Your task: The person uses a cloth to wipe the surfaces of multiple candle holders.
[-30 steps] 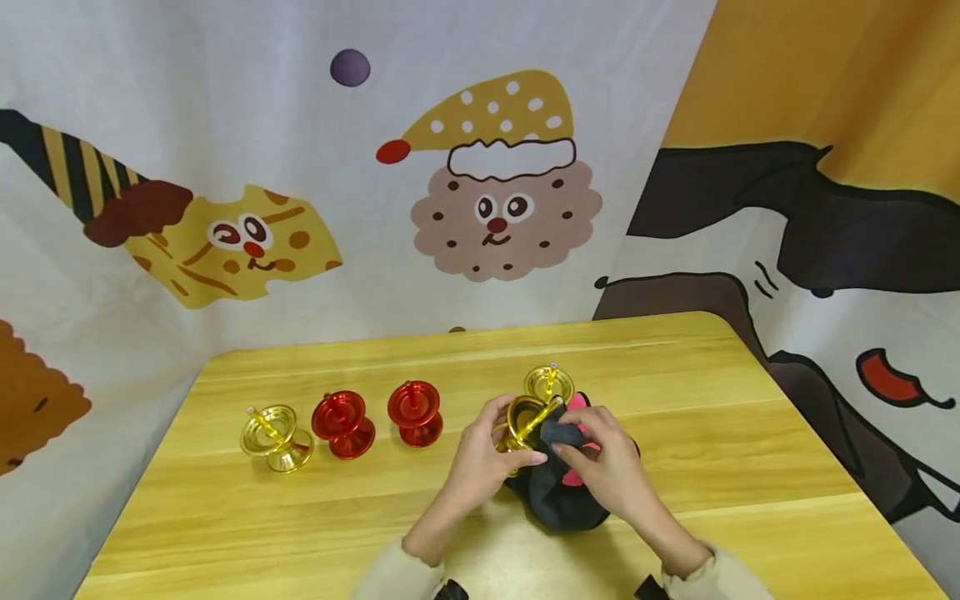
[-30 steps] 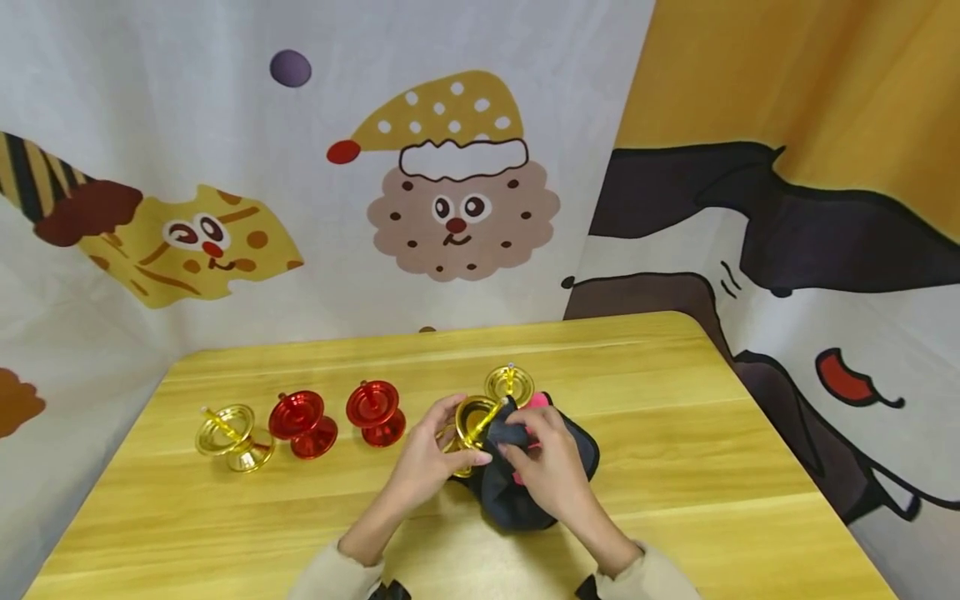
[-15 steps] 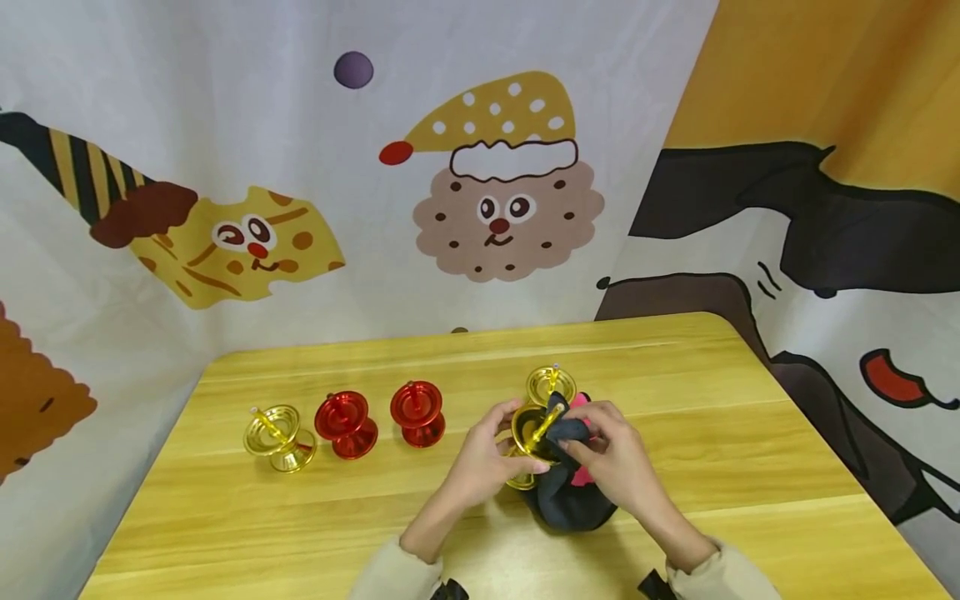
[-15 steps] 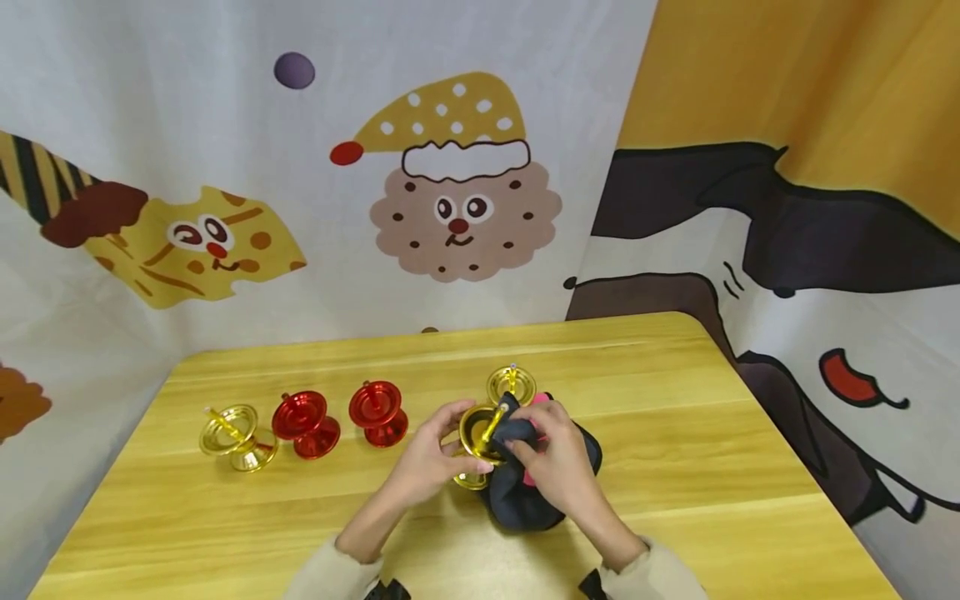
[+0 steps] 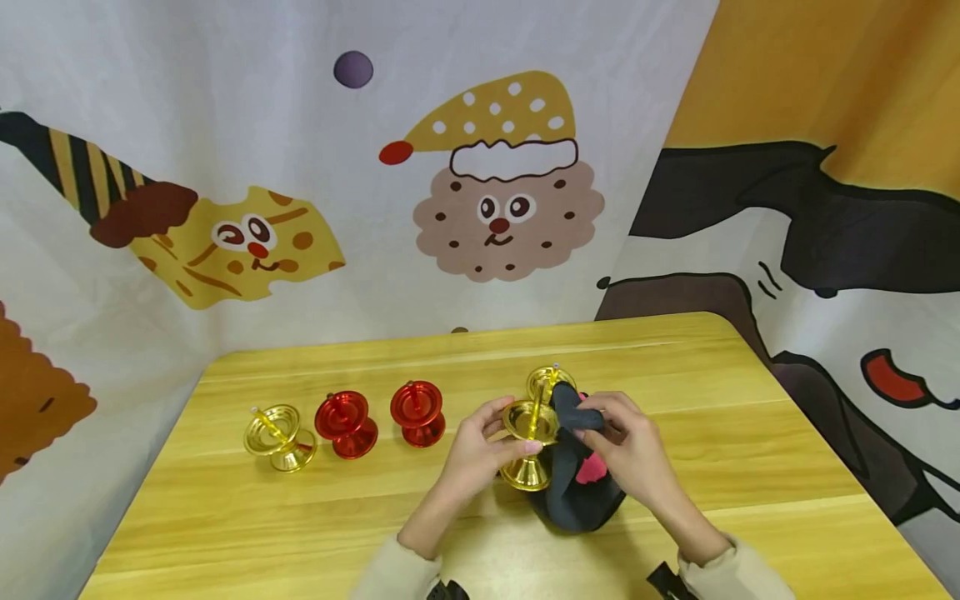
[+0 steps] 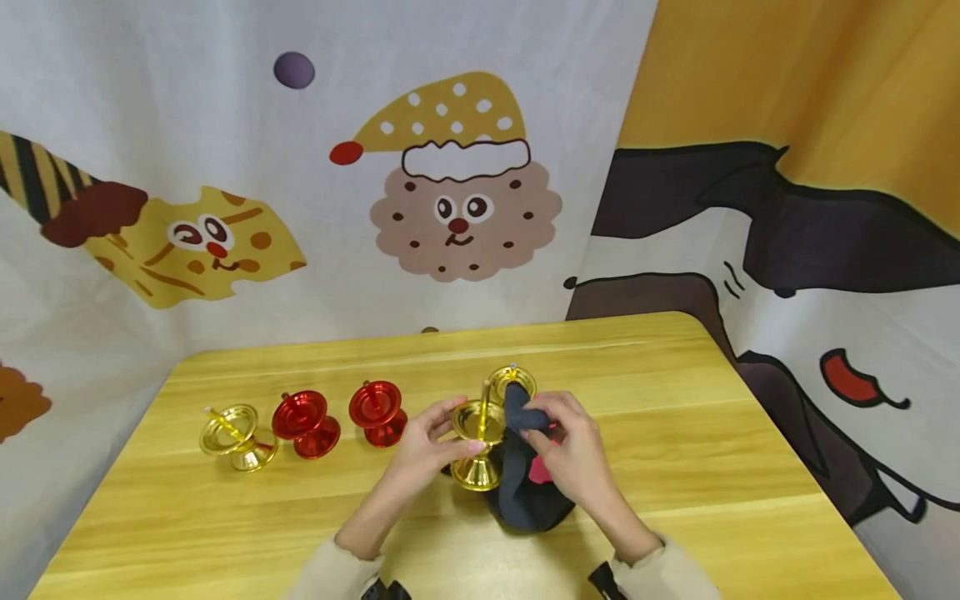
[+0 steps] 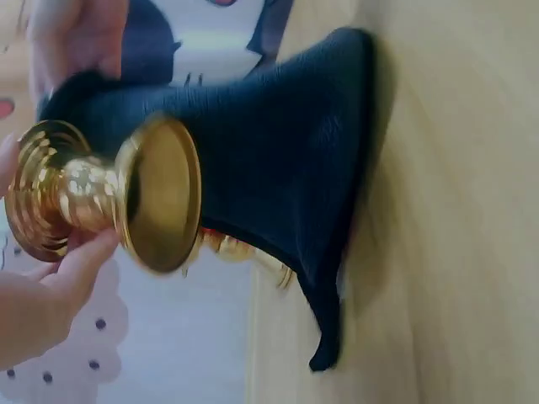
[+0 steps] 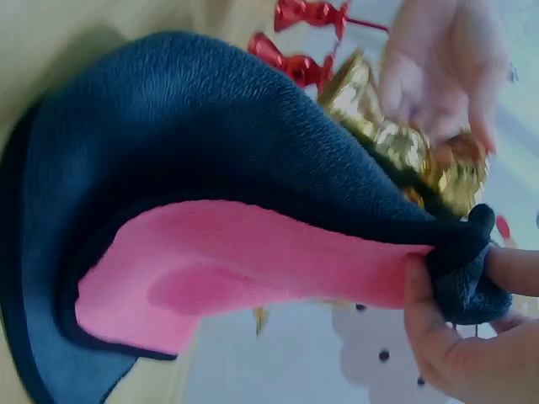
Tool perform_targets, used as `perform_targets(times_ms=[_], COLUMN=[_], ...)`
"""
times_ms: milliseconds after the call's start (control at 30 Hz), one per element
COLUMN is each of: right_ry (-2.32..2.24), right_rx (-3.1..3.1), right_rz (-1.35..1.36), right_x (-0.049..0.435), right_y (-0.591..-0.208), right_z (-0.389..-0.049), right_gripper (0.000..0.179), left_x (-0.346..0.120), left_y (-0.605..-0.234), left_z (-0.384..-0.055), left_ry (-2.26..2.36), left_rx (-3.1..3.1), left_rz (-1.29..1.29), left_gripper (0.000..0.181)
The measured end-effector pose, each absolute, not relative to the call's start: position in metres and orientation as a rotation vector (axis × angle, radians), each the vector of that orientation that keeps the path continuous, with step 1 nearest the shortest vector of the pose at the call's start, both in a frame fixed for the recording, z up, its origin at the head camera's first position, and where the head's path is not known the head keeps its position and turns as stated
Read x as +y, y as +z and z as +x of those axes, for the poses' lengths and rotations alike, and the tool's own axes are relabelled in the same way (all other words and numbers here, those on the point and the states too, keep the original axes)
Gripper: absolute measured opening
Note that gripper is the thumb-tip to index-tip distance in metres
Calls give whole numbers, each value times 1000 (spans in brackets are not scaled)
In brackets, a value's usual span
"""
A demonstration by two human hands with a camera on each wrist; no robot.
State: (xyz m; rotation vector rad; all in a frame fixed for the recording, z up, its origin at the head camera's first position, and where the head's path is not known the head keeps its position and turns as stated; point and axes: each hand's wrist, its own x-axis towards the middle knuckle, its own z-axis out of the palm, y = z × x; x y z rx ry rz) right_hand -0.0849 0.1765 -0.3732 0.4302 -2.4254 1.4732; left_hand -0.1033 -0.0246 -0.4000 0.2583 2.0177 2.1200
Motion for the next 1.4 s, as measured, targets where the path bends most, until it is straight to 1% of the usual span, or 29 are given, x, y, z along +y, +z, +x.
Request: perform_targets(times_ms=[133, 367, 467, 567, 667, 733, 833, 967, 1300, 1400], right_ry=[1576, 1699, 1704, 1690, 1706, 1720, 1737, 1735, 1729, 1722], right_rx=[-2370, -2251, -2211, -2195, -2183, -2175, -2173, -2205, -2252, -2244], right_rz=[487, 791, 795, 750, 722, 713, 686, 632, 619, 637], right_x=[188, 179, 174, 171, 169, 169, 171, 174, 176, 175], right_y=[-371, -381, -384, -385, -385, -384, -384, -383, -379, -378], right_z=[-86, -83, -83, -84, -85, -86, -88, -90, -89, -89], right_gripper=[30, 29, 31, 32, 32, 31, 31, 31, 30, 30], left_x=[-35, -34, -29, -26, -27, -30, -37, -45, -44, -43], left_y=[-392, -379, -378, -379, -381, -383, -386, -387, -386, -385], left_z=[-112, -120, -118, -116, -114, -114, -115, -116, -112, -111], left_ry=[2159, 2210, 2206, 2201, 2163, 2116, 2047, 1962, 1922, 1908], left_rx=[1984, 1902, 1889, 1873, 1867, 1858, 1795, 1720, 1766, 1841], left_rz=[123, 89, 60, 57, 147, 259, 439, 554, 508, 520], left_gripper=[60, 62, 63, 55, 47, 45, 55, 70, 73, 71])
